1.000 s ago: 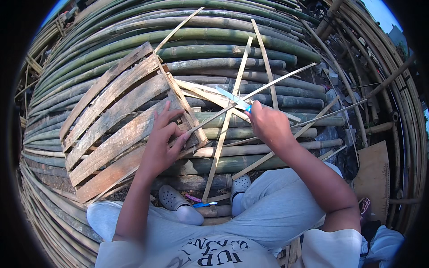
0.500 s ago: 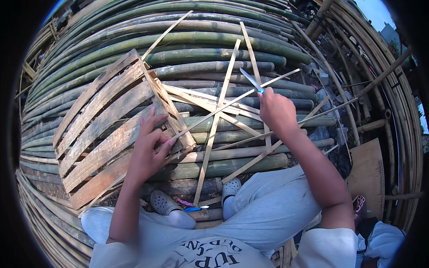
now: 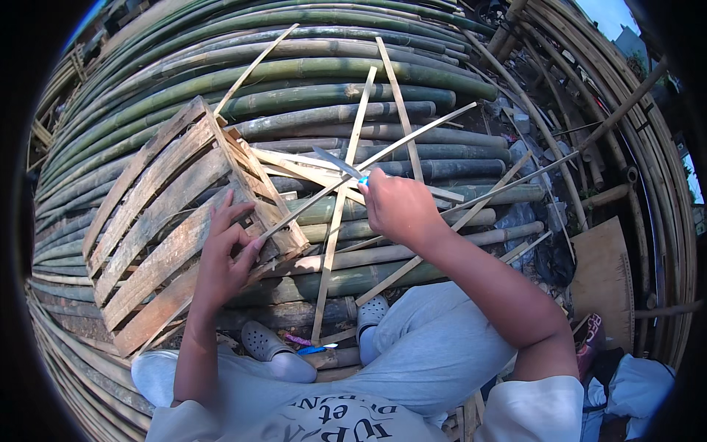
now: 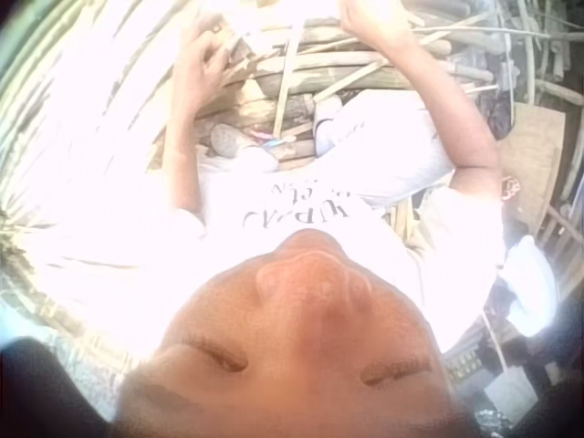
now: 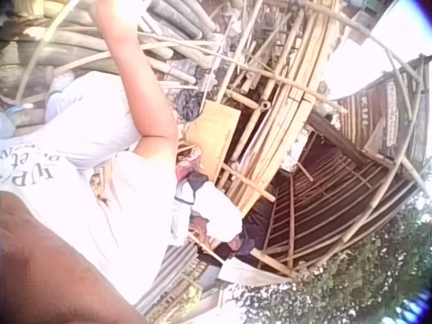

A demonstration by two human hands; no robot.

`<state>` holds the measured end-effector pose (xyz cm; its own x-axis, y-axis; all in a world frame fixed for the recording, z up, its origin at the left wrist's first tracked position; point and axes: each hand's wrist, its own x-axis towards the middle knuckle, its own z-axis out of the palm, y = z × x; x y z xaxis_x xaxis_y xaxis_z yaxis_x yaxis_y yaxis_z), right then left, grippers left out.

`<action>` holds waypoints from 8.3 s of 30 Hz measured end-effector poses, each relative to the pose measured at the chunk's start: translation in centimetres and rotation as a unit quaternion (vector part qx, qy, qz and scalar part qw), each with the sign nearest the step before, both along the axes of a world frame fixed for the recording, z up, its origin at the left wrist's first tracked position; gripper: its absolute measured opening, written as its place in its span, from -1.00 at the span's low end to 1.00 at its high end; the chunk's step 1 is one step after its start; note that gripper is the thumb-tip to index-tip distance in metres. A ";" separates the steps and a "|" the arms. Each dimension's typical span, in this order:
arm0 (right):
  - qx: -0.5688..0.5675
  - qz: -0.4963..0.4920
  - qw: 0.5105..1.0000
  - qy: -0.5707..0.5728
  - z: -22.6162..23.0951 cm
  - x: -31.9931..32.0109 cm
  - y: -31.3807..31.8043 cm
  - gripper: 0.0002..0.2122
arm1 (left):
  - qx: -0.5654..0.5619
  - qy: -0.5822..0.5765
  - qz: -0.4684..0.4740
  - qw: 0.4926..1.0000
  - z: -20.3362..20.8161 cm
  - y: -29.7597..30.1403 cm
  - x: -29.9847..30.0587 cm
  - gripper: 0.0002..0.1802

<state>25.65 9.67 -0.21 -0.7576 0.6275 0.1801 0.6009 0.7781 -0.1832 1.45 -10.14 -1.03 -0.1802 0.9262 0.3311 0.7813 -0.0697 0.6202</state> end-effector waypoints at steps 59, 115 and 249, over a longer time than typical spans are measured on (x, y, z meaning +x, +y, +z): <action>0.085 -0.228 0.970 0.023 0.2 8.3 13.4 -0.63 | -0.006 -0.018 0.006 1.000 0.6 0.5 0.8 -0.70; 0.005 0.052 0.998 0.037 -1.2 -1.5 -0.4 -0.64 | -0.005 -0.046 0.022 0.999 0.2 -0.1 0.0 -0.68; 0.031 -0.052 0.998 -0.003 0.1 0.9 2.4 -0.68 | -0.010 -0.052 0.047 0.997 0.4 -0.2 -0.1 -0.63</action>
<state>26.53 12.09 -0.09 -0.6898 0.6909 0.2164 0.6802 0.7208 -0.1332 1.39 -10.34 -0.67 -0.2984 0.9100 0.2878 0.7146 0.0132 0.6994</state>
